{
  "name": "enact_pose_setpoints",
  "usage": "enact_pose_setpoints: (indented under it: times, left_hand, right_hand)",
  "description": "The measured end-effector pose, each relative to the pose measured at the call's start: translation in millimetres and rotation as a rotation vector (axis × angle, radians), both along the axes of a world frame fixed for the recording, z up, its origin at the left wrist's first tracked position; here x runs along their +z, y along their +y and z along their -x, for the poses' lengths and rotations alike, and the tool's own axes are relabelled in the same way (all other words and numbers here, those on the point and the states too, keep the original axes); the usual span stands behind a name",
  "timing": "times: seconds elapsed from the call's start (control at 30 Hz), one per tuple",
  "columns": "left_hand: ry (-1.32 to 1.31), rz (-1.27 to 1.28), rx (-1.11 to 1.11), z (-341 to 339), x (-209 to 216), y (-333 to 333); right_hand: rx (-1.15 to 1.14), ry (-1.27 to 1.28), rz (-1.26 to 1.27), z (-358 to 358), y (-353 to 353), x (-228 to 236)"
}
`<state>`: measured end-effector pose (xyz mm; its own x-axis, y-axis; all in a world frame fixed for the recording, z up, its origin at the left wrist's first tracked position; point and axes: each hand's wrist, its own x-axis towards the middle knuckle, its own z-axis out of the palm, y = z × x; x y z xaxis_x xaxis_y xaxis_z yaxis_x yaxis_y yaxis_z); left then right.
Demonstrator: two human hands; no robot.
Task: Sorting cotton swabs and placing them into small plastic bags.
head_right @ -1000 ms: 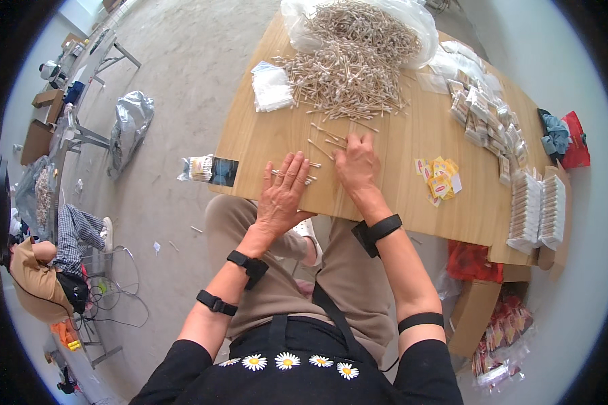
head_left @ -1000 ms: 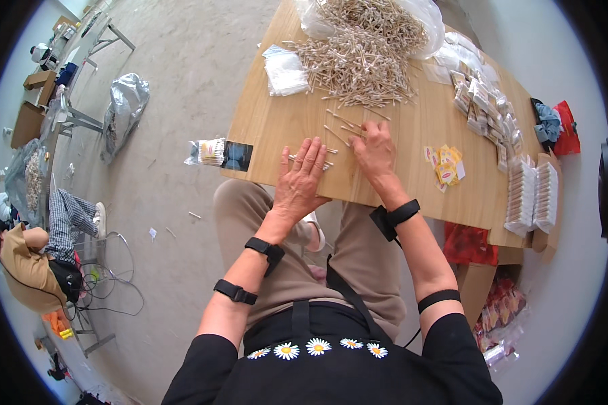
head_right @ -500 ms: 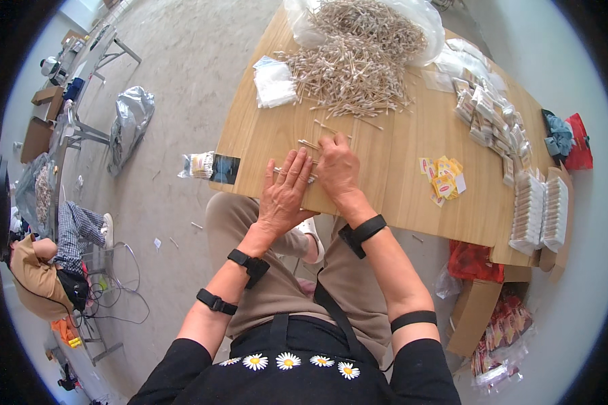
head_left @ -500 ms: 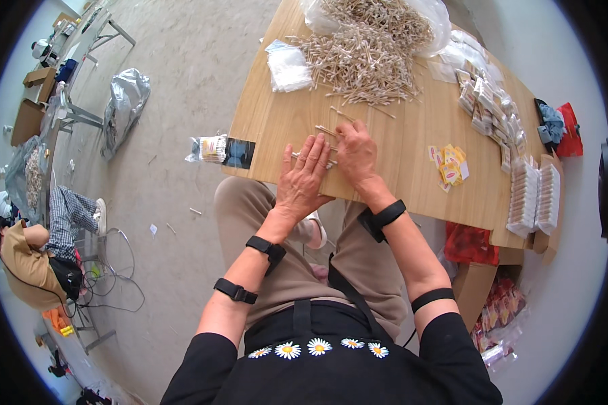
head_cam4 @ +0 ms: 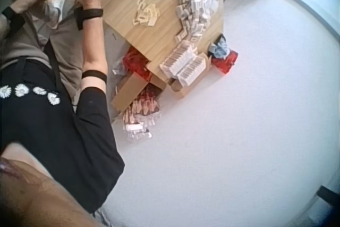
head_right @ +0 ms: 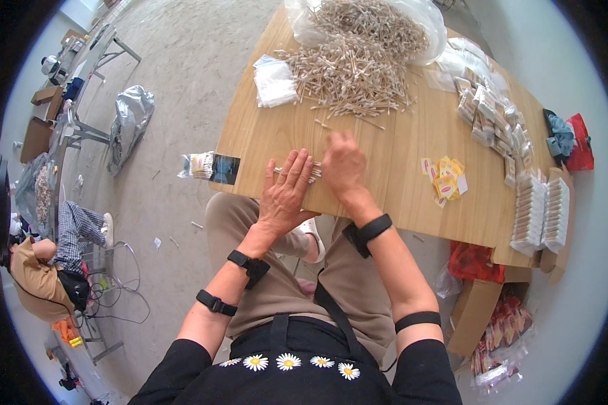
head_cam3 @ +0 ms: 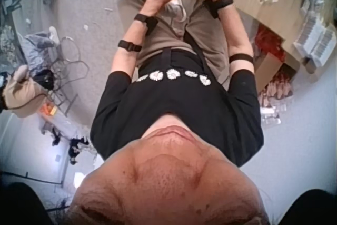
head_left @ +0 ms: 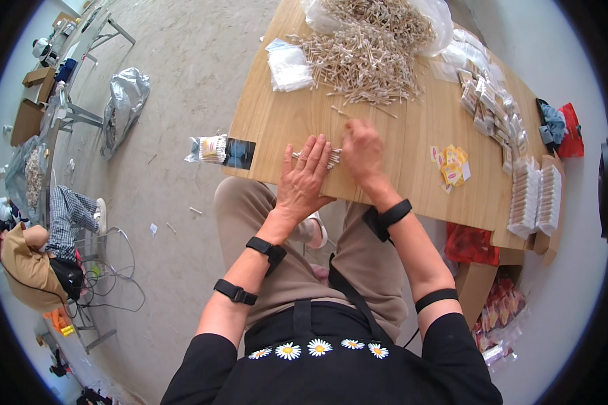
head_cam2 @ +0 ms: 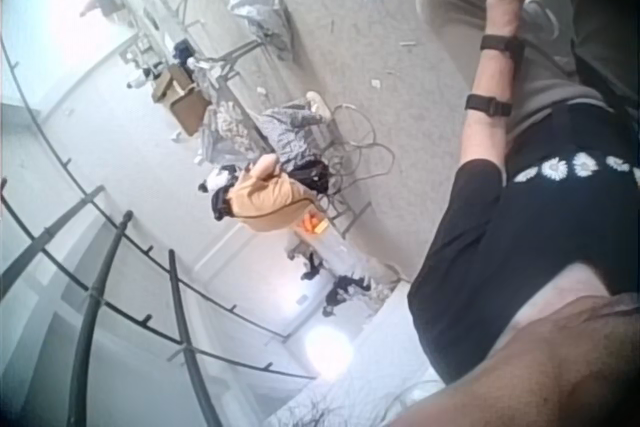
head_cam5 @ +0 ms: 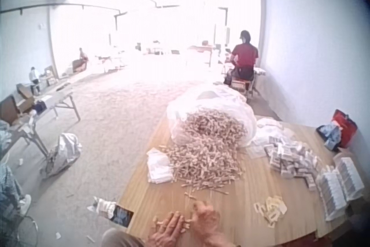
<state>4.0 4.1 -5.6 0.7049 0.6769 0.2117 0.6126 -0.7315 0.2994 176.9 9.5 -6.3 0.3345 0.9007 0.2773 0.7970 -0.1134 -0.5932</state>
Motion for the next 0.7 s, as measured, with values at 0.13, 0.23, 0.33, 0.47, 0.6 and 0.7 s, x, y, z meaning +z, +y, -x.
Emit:
enact_pose_setpoints:
  times: [0.13, 0.23, 0.33, 0.47, 0.6, 0.7]
  left_hand:
    - [0.004, 0.017, 0.001, 0.2, 1.2, 0.4]
    - [0.003, 0.015, 0.004, -0.1, 0.4, 0.0]
    - [0.004, 0.012, 0.006, -0.1, -0.1, 0.2]
    - [0.011, 0.002, 0.006, -1.0, 0.4, 0.3]
    - [0.0, 0.007, 0.014, 0.0, -2.1, 0.0]
    - [-0.008, -0.005, 0.013, 0.1, -3.4, 0.3]
  right_hand:
    - [-0.191, -0.067, -0.017, -23.5, 23.1, 7.5]
    - [-0.171, -0.07, 0.079, -34.9, 28.5, 1.2]
    - [-0.16, -0.04, 0.106, -46.0, 34.0, -3.1]
    - [-0.199, 0.083, 0.134, -54.8, 40.3, -7.1]
    - [-0.267, 0.088, 0.094, -38.6, 40.1, 1.5]
    - [-0.229, 0.011, 0.016, -30.2, 34.3, 4.3]
